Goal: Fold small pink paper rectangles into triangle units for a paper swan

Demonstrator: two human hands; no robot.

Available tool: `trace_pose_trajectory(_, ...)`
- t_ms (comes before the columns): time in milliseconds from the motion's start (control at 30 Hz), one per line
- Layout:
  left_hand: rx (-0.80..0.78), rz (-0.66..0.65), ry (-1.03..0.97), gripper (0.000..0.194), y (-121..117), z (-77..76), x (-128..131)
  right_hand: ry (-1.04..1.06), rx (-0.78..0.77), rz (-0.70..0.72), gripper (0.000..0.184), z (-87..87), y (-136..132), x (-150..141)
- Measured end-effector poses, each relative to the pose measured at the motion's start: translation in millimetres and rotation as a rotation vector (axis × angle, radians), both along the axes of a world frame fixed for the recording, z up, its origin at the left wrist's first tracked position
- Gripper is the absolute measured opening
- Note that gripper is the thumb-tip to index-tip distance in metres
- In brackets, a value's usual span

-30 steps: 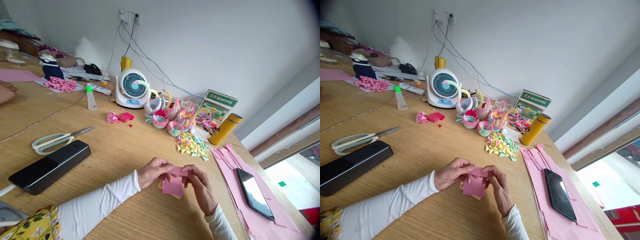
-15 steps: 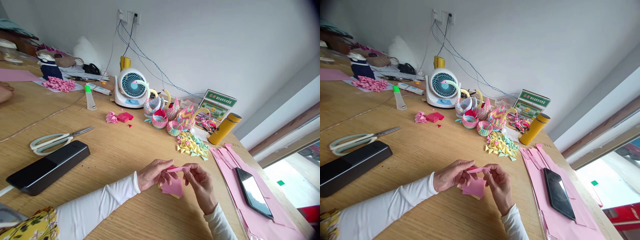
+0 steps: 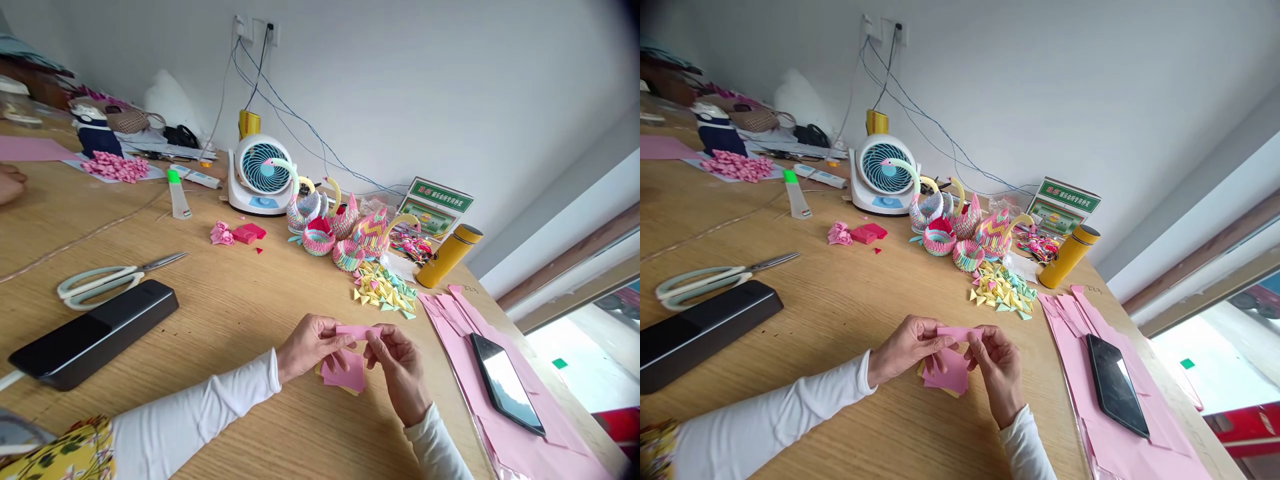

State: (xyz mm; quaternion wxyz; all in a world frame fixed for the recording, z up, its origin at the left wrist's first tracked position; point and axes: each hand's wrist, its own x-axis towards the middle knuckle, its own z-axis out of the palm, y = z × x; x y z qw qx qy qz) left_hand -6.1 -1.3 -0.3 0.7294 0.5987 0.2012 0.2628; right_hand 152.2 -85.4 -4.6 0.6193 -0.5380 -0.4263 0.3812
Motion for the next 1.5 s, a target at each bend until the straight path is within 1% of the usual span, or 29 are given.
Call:
trace_pose_trajectory(167,0.016,0.016,0.003,0.045,0.0,-1.0,0.5,0.01,0.002,-0.01,0.023,1.8,0.7,-2.0)
trace_pose_trajectory(400,0.031,0.044,0.004,0.042,-2.6,0.8,0.2,0.041,0.004,-0.027,0.023,0.4,1.2,-2.5)
trace_pose_trajectory(667,0.068,0.064,0.0,0.041,-1.7,-6.1,0.5,0.071,0.014,-0.039,0.028,-2.8,2.9,-2.9)
trace_pose_trajectory(767,0.143,0.066,0.044,0.039,-2.3,-3.9,-0.7,0.07,0.02,-0.034,0.033,-2.2,3.0,-3.3)
trace_pose_trajectory(867,0.308,0.071,0.103,0.033,-2.4,0.2,-2.7,0.036,0.026,-0.002,0.034,-1.9,2.3,-3.6)
trace_pose_trajectory(933,0.385,0.062,0.141,0.034,-1.8,1.2,-3.7,0.015,0.026,0.029,0.033,-2.1,1.8,-4.0)
trace_pose_trajectory(1100,0.402,0.04,0.217,0.039,0.1,-1.7,-4.1,0.009,0.033,0.052,0.033,-1.8,1.6,-5.3)
trace_pose_trajectory(1233,0.389,0.044,0.202,0.042,0.0,-3.3,-3.4,0.024,0.024,0.052,0.033,-0.8,1.5,-6.0)
trace_pose_trajectory(1333,0.385,0.038,0.201,0.041,0.5,-4.8,-3.1,0.025,0.02,0.049,0.033,-1.3,1.6,-5.4)
trace_pose_trajectory(1500,0.466,0.014,0.264,0.037,1.5,-4.6,-3.7,0.024,0.03,0.052,0.033,-2.6,2.0,-3.8)
